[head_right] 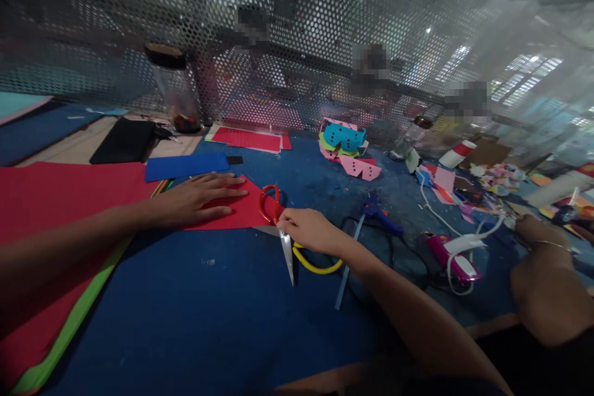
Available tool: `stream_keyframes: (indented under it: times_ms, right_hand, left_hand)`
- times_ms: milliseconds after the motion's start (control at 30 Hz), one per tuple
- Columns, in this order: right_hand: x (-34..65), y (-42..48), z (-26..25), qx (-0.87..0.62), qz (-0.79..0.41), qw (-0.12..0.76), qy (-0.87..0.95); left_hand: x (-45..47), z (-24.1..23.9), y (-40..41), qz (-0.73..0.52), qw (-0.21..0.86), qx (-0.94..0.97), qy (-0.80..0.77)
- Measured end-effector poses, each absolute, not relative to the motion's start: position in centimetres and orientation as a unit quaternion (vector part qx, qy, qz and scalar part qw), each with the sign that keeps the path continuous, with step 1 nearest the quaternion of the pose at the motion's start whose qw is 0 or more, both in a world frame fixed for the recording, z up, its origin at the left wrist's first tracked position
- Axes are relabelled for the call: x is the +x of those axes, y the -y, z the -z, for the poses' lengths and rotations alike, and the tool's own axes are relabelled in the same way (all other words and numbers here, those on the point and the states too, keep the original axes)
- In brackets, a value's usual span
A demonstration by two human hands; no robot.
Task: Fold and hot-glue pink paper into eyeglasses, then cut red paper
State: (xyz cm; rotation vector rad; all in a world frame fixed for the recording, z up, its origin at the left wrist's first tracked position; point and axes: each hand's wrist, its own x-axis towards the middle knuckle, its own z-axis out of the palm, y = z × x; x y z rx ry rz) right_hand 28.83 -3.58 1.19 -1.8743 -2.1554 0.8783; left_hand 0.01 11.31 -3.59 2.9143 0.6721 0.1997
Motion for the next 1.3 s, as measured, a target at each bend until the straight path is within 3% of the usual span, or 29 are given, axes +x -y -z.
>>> stream_keyframes:
  times_ms: [1300]
  right_hand:
    - [27.2,3.4,-1.1,-0.609,-0.275,0.067,0.741]
  left_hand:
    - [-0.1,3.2,-11.2,-0.070,0.101,0.967,-0.225]
